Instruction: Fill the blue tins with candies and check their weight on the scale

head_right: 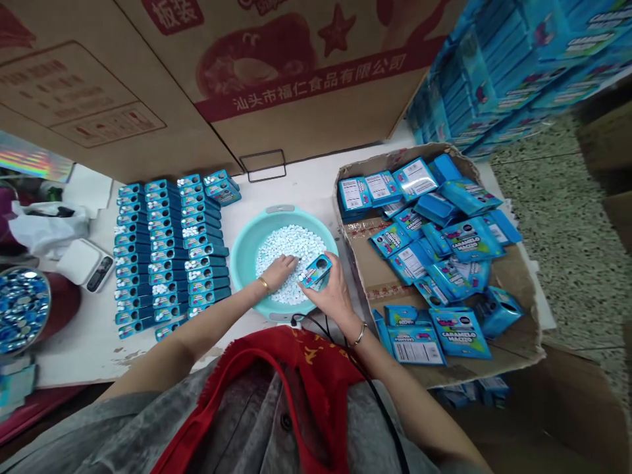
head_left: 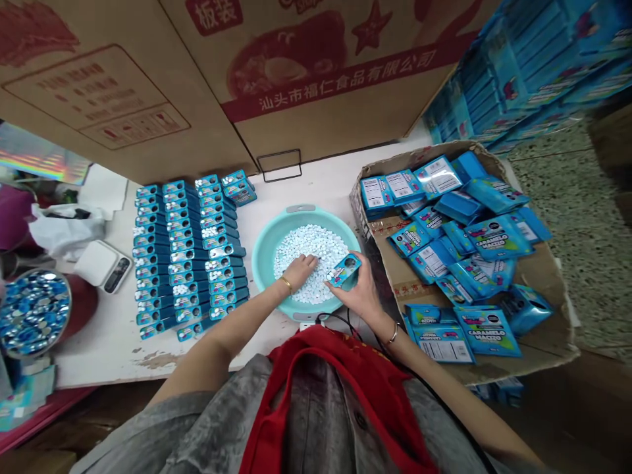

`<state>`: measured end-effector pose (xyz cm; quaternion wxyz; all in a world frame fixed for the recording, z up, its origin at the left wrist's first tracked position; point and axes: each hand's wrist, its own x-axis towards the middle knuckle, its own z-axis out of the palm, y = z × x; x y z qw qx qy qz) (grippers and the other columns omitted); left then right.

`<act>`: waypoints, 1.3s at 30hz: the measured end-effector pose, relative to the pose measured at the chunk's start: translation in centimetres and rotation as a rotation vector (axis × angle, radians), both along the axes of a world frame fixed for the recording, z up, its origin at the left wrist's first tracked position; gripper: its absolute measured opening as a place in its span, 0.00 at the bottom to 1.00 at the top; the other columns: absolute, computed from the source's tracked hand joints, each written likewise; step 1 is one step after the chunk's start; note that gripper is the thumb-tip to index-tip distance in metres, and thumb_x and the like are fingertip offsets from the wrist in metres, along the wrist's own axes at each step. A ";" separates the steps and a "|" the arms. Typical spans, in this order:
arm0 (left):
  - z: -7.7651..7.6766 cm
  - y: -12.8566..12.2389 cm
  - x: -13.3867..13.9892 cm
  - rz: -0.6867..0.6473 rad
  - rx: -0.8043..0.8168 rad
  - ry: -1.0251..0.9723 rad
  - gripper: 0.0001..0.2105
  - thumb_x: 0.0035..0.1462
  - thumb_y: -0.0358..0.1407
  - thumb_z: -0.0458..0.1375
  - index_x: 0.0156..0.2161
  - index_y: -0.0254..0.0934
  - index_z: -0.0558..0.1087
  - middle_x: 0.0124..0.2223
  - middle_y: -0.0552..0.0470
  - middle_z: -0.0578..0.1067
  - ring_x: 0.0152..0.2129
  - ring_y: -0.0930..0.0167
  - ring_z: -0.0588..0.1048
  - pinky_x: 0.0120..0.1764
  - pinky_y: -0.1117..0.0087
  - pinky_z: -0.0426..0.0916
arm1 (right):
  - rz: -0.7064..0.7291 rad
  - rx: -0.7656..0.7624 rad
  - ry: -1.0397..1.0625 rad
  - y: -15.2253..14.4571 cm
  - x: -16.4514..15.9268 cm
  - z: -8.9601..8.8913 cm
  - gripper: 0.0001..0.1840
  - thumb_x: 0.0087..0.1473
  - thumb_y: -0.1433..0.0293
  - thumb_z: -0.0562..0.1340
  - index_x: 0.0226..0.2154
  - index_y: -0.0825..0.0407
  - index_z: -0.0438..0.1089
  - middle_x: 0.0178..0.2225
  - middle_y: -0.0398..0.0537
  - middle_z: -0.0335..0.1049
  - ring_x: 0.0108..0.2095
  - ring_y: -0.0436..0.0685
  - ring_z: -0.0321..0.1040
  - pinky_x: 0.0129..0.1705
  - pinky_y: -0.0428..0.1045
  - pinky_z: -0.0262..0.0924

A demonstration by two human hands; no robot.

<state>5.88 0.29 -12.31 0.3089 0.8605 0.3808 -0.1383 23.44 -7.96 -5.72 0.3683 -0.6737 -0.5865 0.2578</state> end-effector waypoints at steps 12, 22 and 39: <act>1.6 -2.0 -1.8 0.104 -0.280 -0.284 0.21 0.57 0.29 0.56 0.56 0.32 0.63 0.57 0.40 0.69 0.54 0.64 0.69 0.56 0.63 0.64 | -0.012 -0.035 0.089 -1.7 0.8 0.1 0.46 0.43 0.56 0.71 0.59 0.52 0.52 0.55 0.61 0.62 0.56 0.67 0.62 0.58 0.64 0.58; 12.5 2.4 -5.8 0.056 -0.167 -0.304 0.18 0.60 0.30 0.52 0.55 0.33 0.62 0.54 0.41 0.70 0.51 0.65 0.69 0.55 0.60 0.64 | 0.089 -0.022 -0.092 0.0 -1.2 -0.8 0.44 0.46 0.59 0.68 0.60 0.55 0.51 0.56 0.64 0.61 0.58 0.70 0.59 0.58 0.66 0.59; 19.9 1.4 0.3 -0.071 0.161 0.327 0.17 0.62 0.23 0.43 0.53 0.29 0.64 0.42 0.40 0.73 0.39 0.62 0.76 0.38 0.63 0.71 | 0.137 0.028 -0.118 0.7 -2.2 -2.7 0.43 0.46 0.65 0.67 0.61 0.54 0.50 0.57 0.63 0.60 0.60 0.71 0.56 0.59 0.68 0.58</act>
